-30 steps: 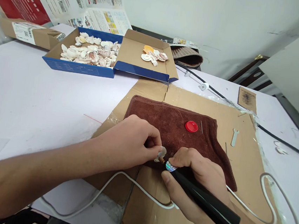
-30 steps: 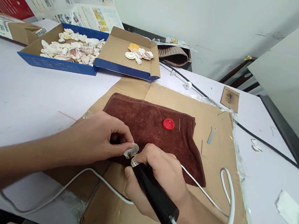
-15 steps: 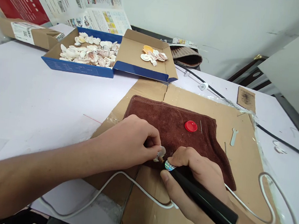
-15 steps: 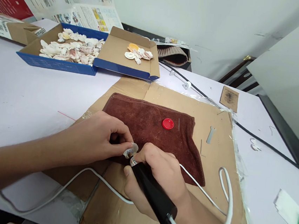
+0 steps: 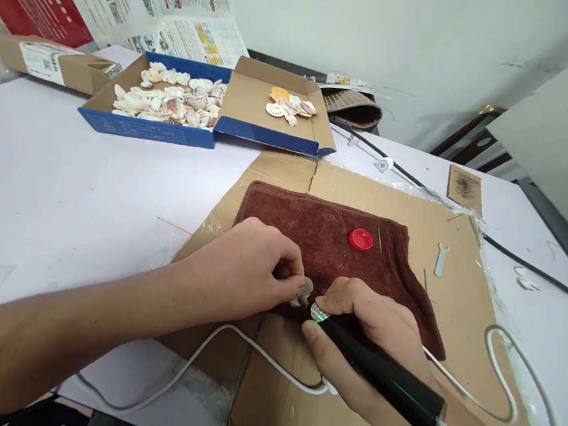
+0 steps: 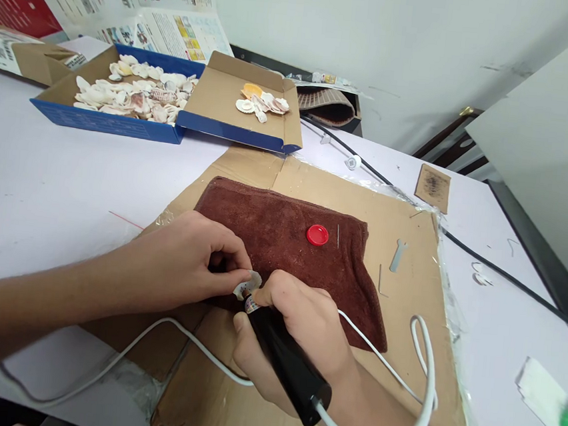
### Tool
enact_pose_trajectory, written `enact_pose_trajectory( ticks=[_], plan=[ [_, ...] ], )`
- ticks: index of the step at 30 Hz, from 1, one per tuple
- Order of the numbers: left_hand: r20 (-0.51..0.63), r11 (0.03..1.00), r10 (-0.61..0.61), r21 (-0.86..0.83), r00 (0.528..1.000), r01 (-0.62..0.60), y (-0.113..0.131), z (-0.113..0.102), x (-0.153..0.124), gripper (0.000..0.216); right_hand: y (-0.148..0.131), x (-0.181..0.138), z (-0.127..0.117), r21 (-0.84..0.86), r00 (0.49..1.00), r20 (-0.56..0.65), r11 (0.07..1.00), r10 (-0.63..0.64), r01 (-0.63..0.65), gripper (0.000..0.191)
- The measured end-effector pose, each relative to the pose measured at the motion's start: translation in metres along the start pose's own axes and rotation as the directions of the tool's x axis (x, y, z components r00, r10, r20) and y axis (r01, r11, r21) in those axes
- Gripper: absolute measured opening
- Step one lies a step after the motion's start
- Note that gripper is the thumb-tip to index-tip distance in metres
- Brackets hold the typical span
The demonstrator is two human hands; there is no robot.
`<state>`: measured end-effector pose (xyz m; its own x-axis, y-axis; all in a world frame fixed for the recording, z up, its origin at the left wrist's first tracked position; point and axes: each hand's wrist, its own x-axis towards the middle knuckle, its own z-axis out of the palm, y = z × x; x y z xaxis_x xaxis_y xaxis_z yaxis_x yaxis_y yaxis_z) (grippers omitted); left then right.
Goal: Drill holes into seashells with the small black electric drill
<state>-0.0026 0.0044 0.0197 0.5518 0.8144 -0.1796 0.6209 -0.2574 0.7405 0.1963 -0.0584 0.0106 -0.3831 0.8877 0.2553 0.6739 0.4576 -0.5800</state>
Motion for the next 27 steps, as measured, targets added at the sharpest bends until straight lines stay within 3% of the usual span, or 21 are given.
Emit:
enact_pose_trajectory(
  ticks=[19, 27],
  plan=[
    [-0.018, 1.000, -0.009, 0.014, 1.000, 0.009, 0.0034, -0.0011, 0.0018, 0.017, -0.0095, 0.0029, 0.0017, -0.067, 0.998, 0.006, 0.996, 0.059, -0.058, 0.026],
    [-0.043, 0.999, 0.034, 0.037, 0.999, -0.033, 0.0018, -0.0018, 0.0050, 0.020, -0.0099, 0.0054, 0.0018, -0.115, 1.000, -0.001, 0.993, 0.022, -0.022, 0.027]
  ],
)
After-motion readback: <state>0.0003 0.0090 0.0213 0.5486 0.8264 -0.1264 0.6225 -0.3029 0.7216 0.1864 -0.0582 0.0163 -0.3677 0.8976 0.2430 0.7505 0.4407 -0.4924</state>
